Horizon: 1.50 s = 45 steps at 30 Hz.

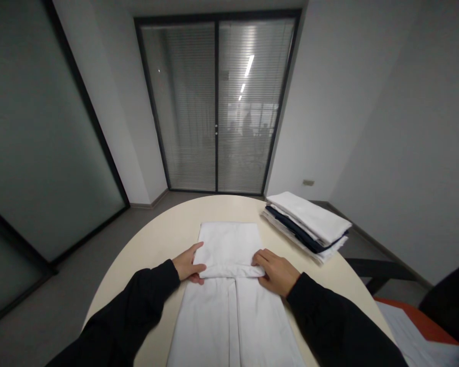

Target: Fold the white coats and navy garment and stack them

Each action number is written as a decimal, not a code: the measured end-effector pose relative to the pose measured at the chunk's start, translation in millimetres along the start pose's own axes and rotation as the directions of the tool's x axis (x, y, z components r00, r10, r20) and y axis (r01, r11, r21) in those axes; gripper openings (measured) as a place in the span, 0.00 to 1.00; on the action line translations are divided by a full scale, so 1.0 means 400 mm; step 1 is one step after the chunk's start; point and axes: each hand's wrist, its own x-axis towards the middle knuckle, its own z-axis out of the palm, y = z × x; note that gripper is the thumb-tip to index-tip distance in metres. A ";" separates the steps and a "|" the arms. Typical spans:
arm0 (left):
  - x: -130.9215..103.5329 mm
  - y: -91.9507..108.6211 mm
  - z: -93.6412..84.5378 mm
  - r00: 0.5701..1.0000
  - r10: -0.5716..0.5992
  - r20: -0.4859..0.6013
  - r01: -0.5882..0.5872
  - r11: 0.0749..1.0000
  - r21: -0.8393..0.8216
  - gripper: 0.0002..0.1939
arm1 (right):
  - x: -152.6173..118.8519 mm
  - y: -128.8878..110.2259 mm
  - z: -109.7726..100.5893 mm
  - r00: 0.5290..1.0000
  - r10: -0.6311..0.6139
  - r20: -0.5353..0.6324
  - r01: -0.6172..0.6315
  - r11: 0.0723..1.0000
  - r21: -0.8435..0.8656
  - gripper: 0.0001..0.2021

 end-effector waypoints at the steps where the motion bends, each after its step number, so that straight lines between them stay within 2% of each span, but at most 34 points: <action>1: 0.000 -0.004 -0.001 1.000 0.027 0.009 -0.027 0.998 0.049 0.57 | 0.001 0.000 0.003 1.000 0.011 0.001 -0.011 1.000 -0.004 0.16; 3: -0.004 -0.010 -0.004 0.992 0.128 0.003 -0.126 0.966 0.226 0.51 | 0.003 -0.001 0.009 1.000 0.024 0.001 -0.024 1.000 -0.013 0.15; 6: -0.020 -0.012 -0.009 0.951 0.307 -0.021 -0.252 0.818 0.517 0.41 | 0.005 -0.005 0.014 0.999 0.038 -0.004 -0.038 0.999 -0.027 0.14; 8: -0.035 -0.008 -0.009 0.945 0.327 0.018 -0.270 0.748 0.607 0.40 | 0.004 -0.010 0.016 0.999 0.047 0.000 -0.047 0.998 -0.043 0.14; 10: -0.048 -0.002 -0.007 0.955 0.285 0.086 -0.273 0.724 0.633 0.42 | 0.004 -0.015 0.015 0.998 0.055 0.008 -0.054 0.996 -0.065 0.14; 13: -0.049 0.001 -0.002 0.958 0.262 0.119 -0.274 0.710 0.649 0.44 | 0.005 -0.018 0.014 0.998 0.058 0.010 -0.057 0.994 -0.092 0.15; 17: -0.017 -0.012 0.004 0.950 0.309 0.041 -0.259 0.710 0.654 0.42 | 0.018 -0.004 0.017 0.998 0.053 -0.024 -0.055 0.992 -0.110 0.14; 19: 0.003 -0.020 0.005 0.929 0.370 -0.013 -0.267 0.696 0.667 0.39 | 0.026 0.006 0.019 0.997 0.054 -0.055 -0.061 0.990 -0.123 0.14; 23: 0.027 -0.029 0.009 0.855 0.510 -0.097 -0.326 0.672 0.665 0.28 | 0.035 0.018 0.027 0.992 0.075 -0.102 -0.089 0.986 -0.142 0.14; 25: 0.028 -0.028 0.010 0.829 0.548 -0.113 -0.378 0.698 0.609 0.25 | 0.035 0.019 0.031 0.990 0.083 -0.112 -0.097 0.988 -0.124 0.14; 28: 0.020 -0.025 0.010 0.845 0.522 -0.120 -0.409 0.773 0.485 0.24 | 0.029 0.016 0.037 0.986 0.080 -0.148 -0.088 0.995 -0.052 0.12; 30: 0.013 -0.025 0.009 0.867 0.491 -0.086 -0.419 0.811 0.408 0.24 | 0.022 0.014 0.036 0.979 0.084 -0.184 -0.080 0.996 0.032 0.10; 32: 0.006 -0.024 0.007 0.868 0.496 -0.027 -0.453 0.814 0.363 0.24 | 0.015 0.013 0.032 0.970 0.097 -0.222 -0.067 0.988 0.139 0.09; 36: -0.013 -0.014 0.008 0.866 0.495 0.064 -0.466 0.756 0.460 0.25 | -0.001 0.011 0.020 0.957 0.092 -0.276 0.014 0.933 0.360 0.12; 39: -0.030 0.000 0.009 0.894 0.442 0.074 -0.405 0.725 0.557 0.25 | -0.008 0.006 0.009 0.974 0.067 -0.215 0.045 0.879 0.475 0.14; 41: -0.039 0.007 0.006 0.896 0.431 0.102 -0.411 0.723 0.555 0.24 | -0.011 -0.001 0.000 0.987 0.048 -0.154 0.037 0.859 0.511 0.13; 45: -0.054 0.006 -0.008 0.840 0.482 0.250 -0.543 0.740 0.397 0.22 | -0.017 -0.011 -0.010 0.998 -0.050 -0.035 0.061 0.853 0.518 0.12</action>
